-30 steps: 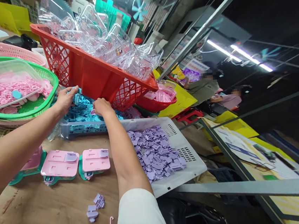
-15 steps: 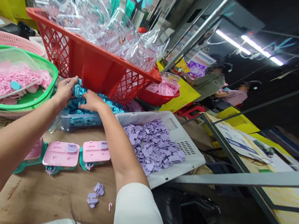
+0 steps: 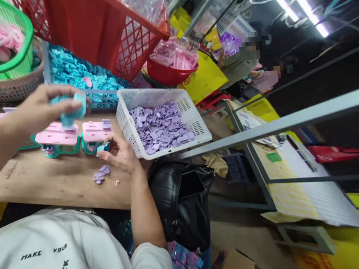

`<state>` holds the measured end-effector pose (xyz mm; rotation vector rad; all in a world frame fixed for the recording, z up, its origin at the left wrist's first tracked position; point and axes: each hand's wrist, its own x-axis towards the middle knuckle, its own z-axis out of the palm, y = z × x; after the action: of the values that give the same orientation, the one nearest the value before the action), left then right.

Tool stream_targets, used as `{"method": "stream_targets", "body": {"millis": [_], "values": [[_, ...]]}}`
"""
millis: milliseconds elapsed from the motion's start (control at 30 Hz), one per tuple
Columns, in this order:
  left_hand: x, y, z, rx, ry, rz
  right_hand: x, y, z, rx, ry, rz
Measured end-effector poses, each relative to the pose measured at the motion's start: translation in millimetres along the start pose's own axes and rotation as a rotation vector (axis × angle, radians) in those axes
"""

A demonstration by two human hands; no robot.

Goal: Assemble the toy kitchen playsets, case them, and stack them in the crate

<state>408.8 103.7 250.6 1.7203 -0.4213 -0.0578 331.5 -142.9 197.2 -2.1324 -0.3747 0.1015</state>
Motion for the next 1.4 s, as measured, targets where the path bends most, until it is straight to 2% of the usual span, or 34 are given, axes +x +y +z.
{"method": "stream_targets", "body": {"millis": [33,100,167,233,300,400,500,667,767,900,1000,1100,1267,1400], "values": [[-26.2,-6.3,6.3,0.025,-0.083,0.047,-7.2,13.2,6.5,-0.029,-0.005,0.060],[-70.2,-30.2,20.1,0.098,-0.230,0.038,-14.5,34.5,15.8,-0.120,-0.017,0.131],[-98.9,-61.0,33.7,0.179,-0.259,0.011,-17.6,47.1,19.0,-0.242,-0.066,0.143],[-113.4,-87.7,44.3,0.265,-0.224,0.004,-21.1,51.9,17.9,-0.344,-0.128,0.119],[-118.0,-104.6,49.9,0.322,-0.187,-0.005,-25.7,52.2,16.2,-0.374,-0.147,0.089],[-115.4,-114.0,52.0,0.353,-0.172,-0.032,-31.5,50.9,18.7,-0.365,-0.046,0.115],[-109.2,-115.7,54.7,0.359,-0.189,-0.045,-32.5,50.1,27.8,-0.439,0.032,0.149],[-105.0,-117.2,63.8,0.410,-0.244,0.048,-26.6,38.8,30.2,-0.526,0.011,0.175],[-104.9,-114.5,68.4,0.453,-0.226,0.116,-11.9,19.2,15.3,-0.436,0.020,0.062],[-99.2,-100.2,74.9,0.604,-0.132,0.129,37.8,-5.8,-2.3,-0.452,0.067,-0.140],[-92.9,-83.3,79.2,0.774,-0.107,0.077,81.5,-8.7,-5.6,-0.520,0.002,-0.196],[-88.4,-69.0,80.8,0.894,-0.152,0.025,109.7,-3.1,-5.9,-0.552,-0.094,-0.222],[-82.1,-57.2,80.1,0.976,-0.184,-0.031,124.4,3.7,-12.3,-0.566,-0.119,-0.291],[-78.1,-52.3,81.8,1.007,-0.215,-0.084,129.0,7.5,-16.5,-0.522,-0.201,-0.306]]}}
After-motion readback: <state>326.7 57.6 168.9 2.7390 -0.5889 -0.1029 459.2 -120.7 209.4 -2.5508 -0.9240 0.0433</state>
